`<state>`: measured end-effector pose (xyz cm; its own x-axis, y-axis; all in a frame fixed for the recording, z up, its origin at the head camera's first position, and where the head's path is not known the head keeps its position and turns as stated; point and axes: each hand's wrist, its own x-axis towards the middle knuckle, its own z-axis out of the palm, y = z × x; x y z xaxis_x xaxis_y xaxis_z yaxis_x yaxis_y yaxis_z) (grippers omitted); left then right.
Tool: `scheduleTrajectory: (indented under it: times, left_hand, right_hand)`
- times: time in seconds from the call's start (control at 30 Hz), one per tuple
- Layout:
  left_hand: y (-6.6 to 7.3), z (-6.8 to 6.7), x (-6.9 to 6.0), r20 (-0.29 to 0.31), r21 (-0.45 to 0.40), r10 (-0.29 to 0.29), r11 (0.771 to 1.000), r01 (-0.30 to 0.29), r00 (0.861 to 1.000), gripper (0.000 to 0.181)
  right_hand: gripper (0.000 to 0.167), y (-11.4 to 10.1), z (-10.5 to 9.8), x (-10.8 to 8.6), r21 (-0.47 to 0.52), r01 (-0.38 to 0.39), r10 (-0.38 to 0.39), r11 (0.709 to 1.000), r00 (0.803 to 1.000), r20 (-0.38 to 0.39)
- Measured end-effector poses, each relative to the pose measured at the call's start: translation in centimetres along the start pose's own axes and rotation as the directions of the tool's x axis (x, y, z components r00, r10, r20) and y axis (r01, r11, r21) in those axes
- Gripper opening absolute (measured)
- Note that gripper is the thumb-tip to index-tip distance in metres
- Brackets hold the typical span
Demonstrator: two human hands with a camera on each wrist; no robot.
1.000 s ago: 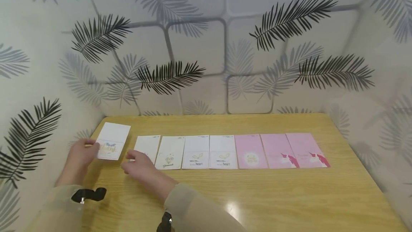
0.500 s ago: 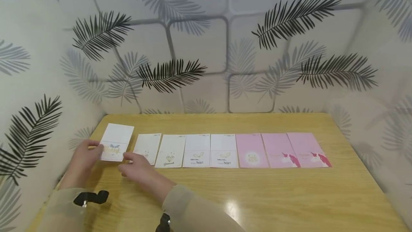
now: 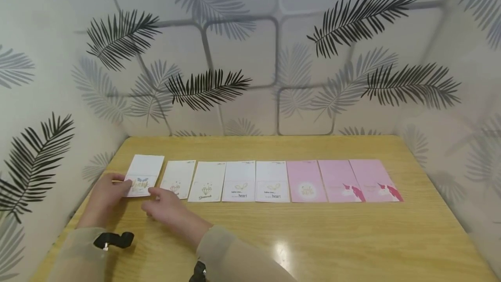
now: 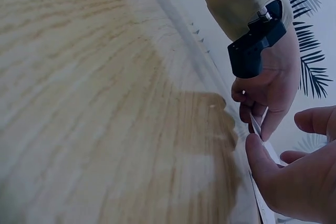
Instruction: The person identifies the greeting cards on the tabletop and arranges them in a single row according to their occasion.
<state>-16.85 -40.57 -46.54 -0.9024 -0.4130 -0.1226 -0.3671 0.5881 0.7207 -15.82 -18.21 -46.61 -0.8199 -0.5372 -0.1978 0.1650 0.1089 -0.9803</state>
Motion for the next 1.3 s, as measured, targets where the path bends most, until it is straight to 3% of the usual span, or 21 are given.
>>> scheduleTrajectory:
  times: [0.23,0.47,1.03,1.3]
  left_hand:
    - [-0.6,0.4,0.4,0.012,0.046,0.006,0.999,-0.006,1.000,0.049]
    - [-1.1,0.9,0.5,-0.019,0.116,0.000,0.993,0.002,1.000,0.045]
    - [-0.5,1.7,-0.5,-0.072,0.204,0.000,0.979,0.015,0.997,0.039]
    - [-0.4,1.9,-0.4,-0.077,0.230,-0.012,0.973,0.029,0.997,0.039]
  right_hand:
    - [0.059,0.6,0.4,0.2,-0.025,-0.016,0.016,1.000,1.000,-0.015]
    - [0.059,1.1,0.8,0.5,-0.041,-0.011,0.010,0.999,0.999,-0.033]
    - [0.057,1.6,0.5,0.3,-0.090,0.046,-0.047,0.995,0.999,-0.006]
    - [0.063,1.8,0.6,0.3,-0.089,0.052,-0.059,0.995,0.996,-0.069]
